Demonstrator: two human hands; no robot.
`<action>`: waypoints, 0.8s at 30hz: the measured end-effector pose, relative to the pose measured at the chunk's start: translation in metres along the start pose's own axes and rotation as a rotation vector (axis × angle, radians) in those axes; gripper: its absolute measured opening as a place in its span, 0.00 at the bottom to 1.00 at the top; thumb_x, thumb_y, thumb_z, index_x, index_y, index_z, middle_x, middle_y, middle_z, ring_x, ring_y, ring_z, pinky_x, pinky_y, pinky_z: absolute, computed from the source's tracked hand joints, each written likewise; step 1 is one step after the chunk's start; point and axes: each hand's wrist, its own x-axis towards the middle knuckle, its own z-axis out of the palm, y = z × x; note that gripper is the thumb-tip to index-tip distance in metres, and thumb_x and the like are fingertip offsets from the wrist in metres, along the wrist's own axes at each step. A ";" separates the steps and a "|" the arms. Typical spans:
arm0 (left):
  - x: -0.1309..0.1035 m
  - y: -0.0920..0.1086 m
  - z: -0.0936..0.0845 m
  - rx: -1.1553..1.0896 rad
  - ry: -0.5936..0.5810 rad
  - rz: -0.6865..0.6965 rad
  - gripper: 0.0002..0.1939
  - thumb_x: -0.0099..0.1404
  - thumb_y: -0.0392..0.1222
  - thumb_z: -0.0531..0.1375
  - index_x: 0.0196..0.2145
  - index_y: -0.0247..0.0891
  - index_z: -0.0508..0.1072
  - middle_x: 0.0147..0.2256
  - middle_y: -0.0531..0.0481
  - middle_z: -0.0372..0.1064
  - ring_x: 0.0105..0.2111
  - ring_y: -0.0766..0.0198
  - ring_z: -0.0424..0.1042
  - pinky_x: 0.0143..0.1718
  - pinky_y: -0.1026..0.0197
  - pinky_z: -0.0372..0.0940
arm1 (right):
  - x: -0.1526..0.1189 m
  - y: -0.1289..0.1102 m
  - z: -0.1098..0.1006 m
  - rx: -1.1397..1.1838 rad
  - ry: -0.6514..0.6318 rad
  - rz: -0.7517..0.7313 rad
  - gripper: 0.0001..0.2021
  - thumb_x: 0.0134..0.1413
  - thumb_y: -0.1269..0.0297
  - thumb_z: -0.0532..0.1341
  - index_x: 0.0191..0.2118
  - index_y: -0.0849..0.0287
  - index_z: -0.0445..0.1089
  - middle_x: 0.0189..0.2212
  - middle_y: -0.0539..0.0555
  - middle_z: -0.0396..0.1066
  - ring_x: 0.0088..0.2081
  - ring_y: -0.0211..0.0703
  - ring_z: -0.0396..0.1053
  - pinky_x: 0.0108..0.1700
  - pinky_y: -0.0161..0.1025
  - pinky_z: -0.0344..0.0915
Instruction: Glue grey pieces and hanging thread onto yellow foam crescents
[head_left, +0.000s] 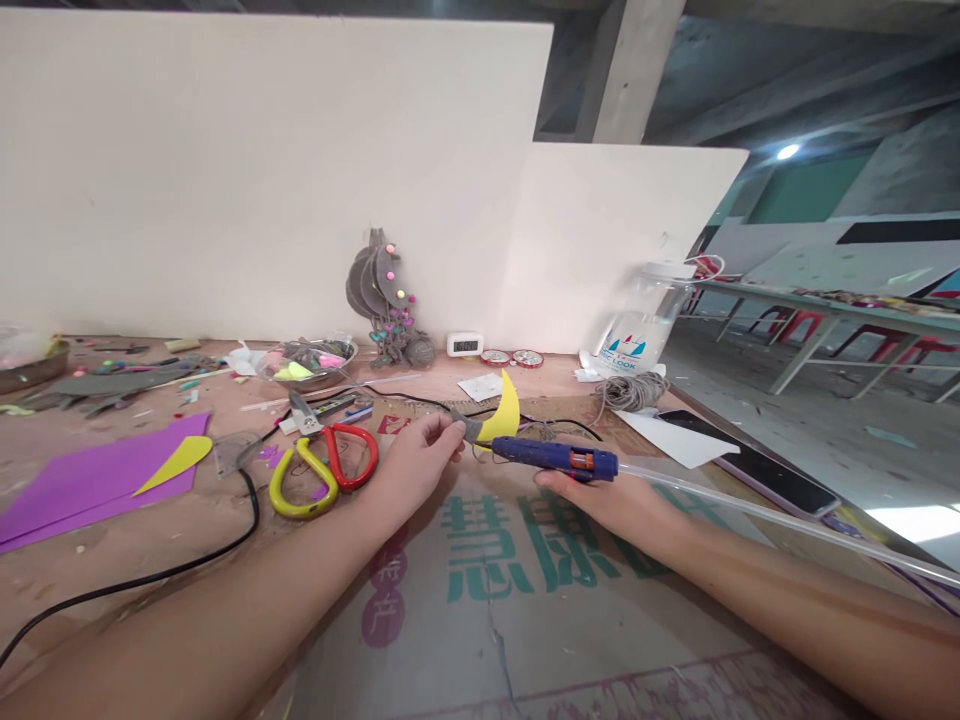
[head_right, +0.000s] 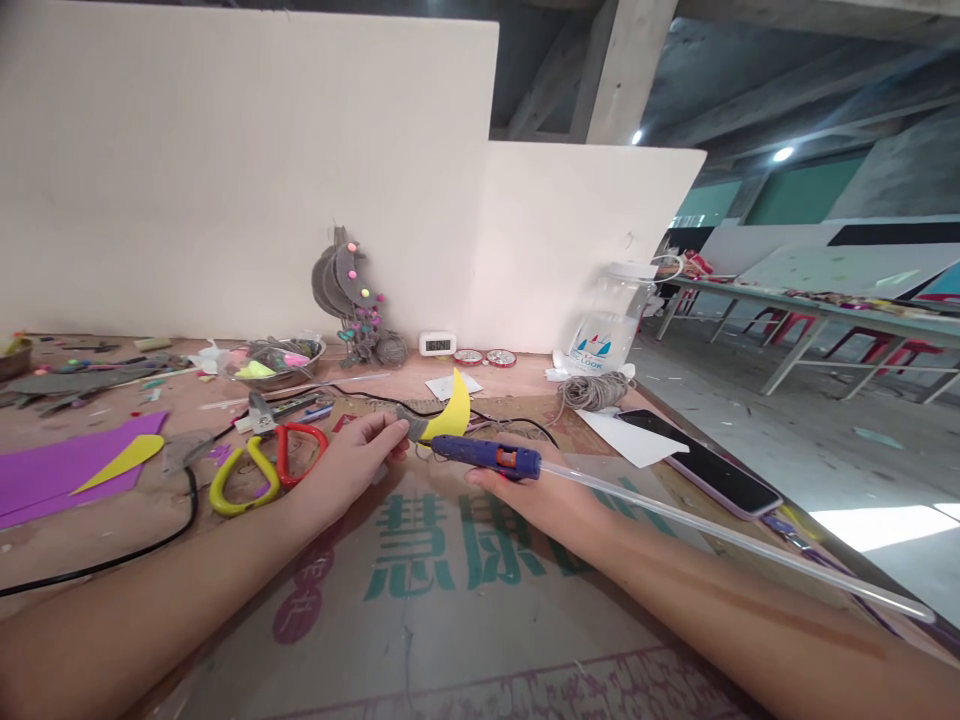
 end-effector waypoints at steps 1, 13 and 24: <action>0.000 0.000 0.000 -0.003 -0.002 -0.002 0.15 0.60 0.50 0.52 0.22 0.37 0.63 0.23 0.55 0.63 0.23 0.69 0.60 0.24 0.67 0.52 | 0.000 0.000 0.000 0.002 0.002 -0.012 0.14 0.46 0.50 0.60 0.34 0.54 0.71 0.25 0.49 0.70 0.28 0.42 0.67 0.30 0.36 0.64; -0.001 0.002 0.000 -0.008 0.004 -0.018 0.15 0.60 0.50 0.52 0.22 0.37 0.63 0.22 0.55 0.63 0.21 0.70 0.58 0.23 0.67 0.51 | 0.001 -0.001 -0.001 -0.001 0.000 -0.059 0.13 0.48 0.52 0.60 0.36 0.54 0.71 0.27 0.48 0.71 0.28 0.39 0.67 0.29 0.34 0.63; -0.001 0.003 0.000 -0.012 -0.002 -0.004 0.15 0.60 0.50 0.52 0.22 0.37 0.63 0.22 0.56 0.63 0.22 0.70 0.59 0.24 0.67 0.51 | 0.002 0.001 -0.002 0.028 0.016 -0.051 0.15 0.47 0.50 0.60 0.37 0.53 0.71 0.30 0.50 0.72 0.33 0.44 0.69 0.35 0.37 0.65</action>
